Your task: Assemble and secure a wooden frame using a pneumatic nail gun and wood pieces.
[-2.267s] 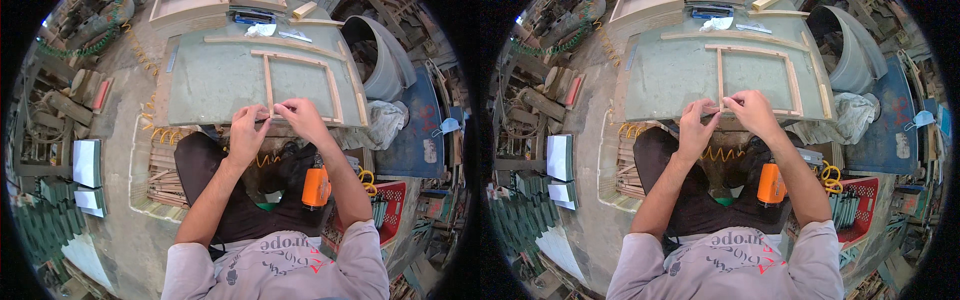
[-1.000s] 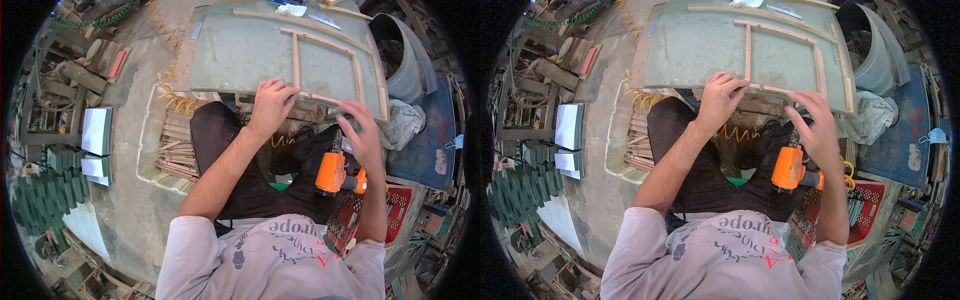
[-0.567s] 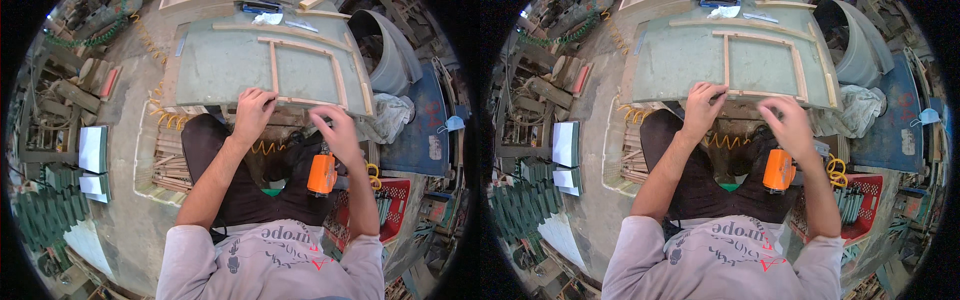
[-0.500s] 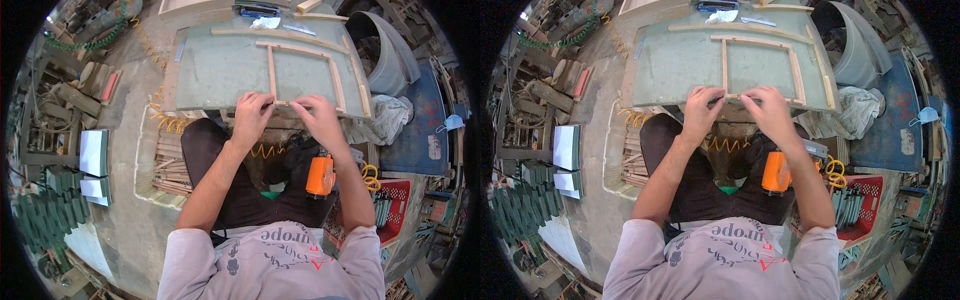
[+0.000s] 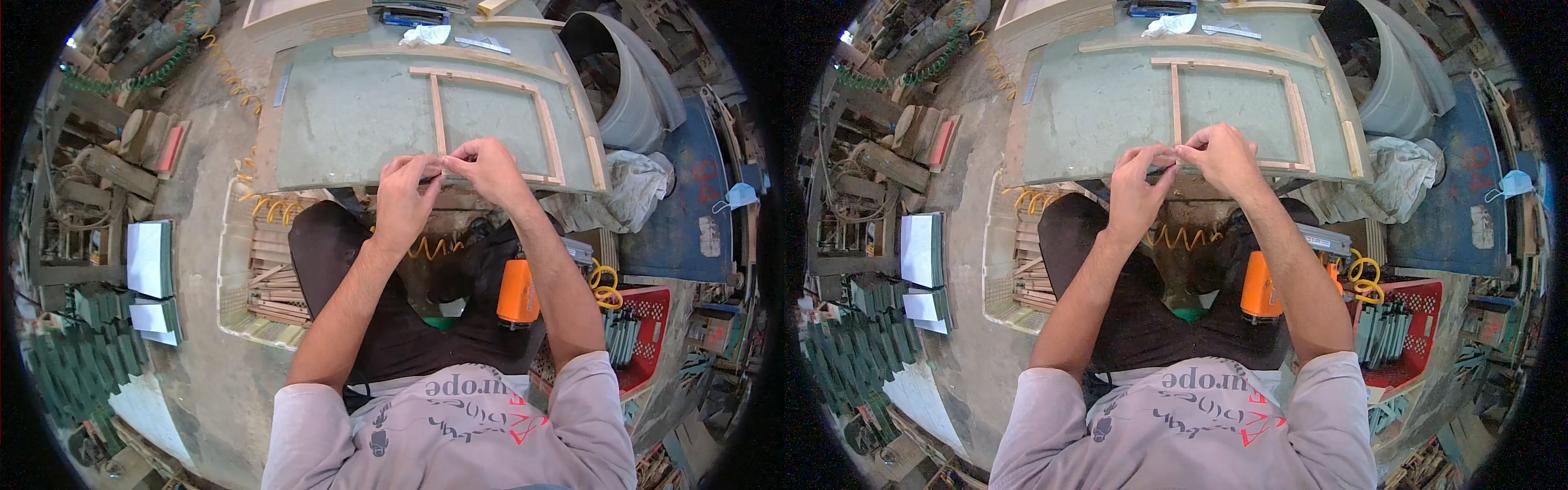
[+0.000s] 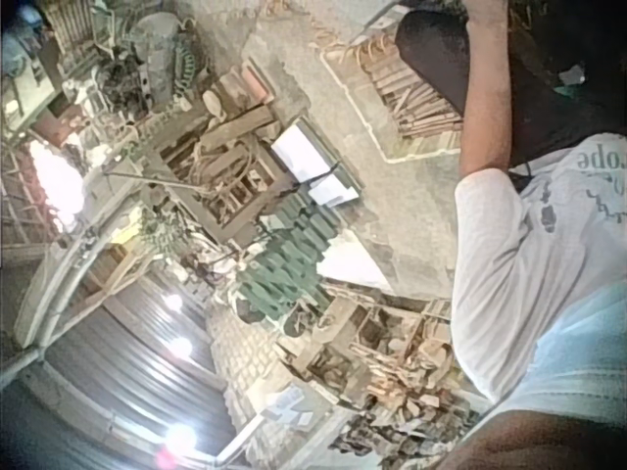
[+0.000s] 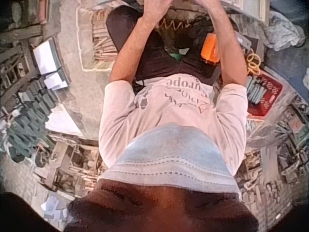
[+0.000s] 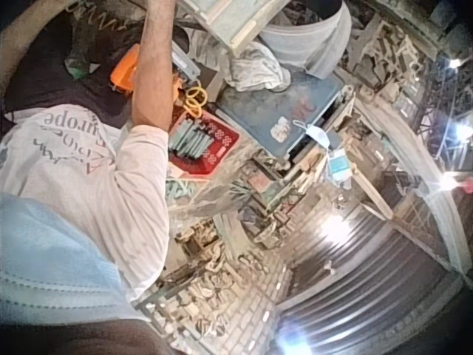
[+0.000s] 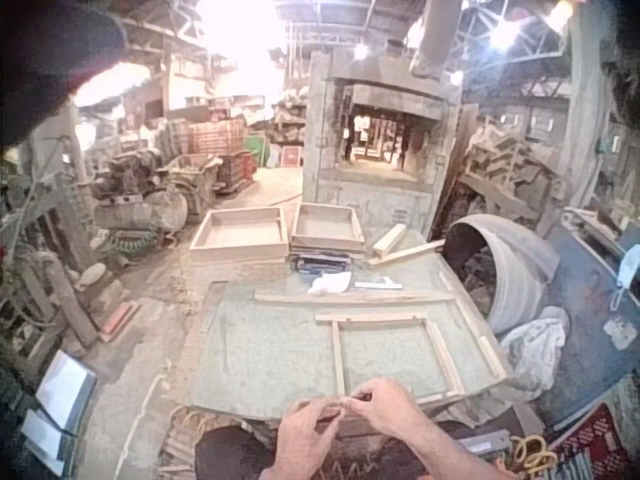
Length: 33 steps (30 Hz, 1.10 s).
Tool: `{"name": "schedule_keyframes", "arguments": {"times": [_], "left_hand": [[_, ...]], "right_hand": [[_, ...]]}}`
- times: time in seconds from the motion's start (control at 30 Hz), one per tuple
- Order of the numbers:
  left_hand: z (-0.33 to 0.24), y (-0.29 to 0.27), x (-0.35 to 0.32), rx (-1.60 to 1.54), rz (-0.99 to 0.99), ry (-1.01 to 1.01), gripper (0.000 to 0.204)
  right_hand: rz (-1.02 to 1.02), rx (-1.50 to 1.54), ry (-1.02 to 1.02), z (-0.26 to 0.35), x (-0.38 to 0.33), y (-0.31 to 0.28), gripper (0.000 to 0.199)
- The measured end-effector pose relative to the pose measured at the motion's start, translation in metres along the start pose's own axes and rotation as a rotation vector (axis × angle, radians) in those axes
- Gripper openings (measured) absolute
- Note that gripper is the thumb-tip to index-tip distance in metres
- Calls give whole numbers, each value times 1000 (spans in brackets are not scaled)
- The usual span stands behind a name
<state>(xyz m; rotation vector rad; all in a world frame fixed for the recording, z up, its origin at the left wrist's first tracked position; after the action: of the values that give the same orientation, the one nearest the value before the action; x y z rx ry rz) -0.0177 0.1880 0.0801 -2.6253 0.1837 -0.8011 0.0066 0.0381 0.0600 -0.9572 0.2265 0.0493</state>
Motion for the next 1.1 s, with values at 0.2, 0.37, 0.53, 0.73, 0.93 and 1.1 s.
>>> {"name": "schedule_keyframes", "arguments": {"times": [0.2,0.37,0.53,0.73,0.93,1.1], "left_hand": [[-2,0,1,10,15,10,29],[-2,2,1,57,49,25,24],[-8,5,2,119,83,93,17],[-9,6,4,112,103,142,18],[-10,2,5,127,100,154,15],[-6,9,8,184,162,142,11]], "right_hand": [[-17,44,-2,-5,2,2,29],[47,92,24,-16,16,8,29],[228,32,30,-18,37,13,33],[194,18,-53,-7,27,4,36],[-207,164,-237,-9,-105,-90,44],[-9,-222,-167,-69,-207,-79,85]]}}
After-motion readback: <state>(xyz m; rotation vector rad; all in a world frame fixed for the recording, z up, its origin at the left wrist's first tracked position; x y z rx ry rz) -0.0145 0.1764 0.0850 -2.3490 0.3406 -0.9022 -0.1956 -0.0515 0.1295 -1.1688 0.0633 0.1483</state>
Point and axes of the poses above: each hand's wrist, its own x-axis towards the middle knuckle, its own y-axis out of the palm, z = x × y, the point moved 10 cm from there along x, towards the middle knuckle, and after that the axes turned 4 degrees about -x, right-handed, at the moved point
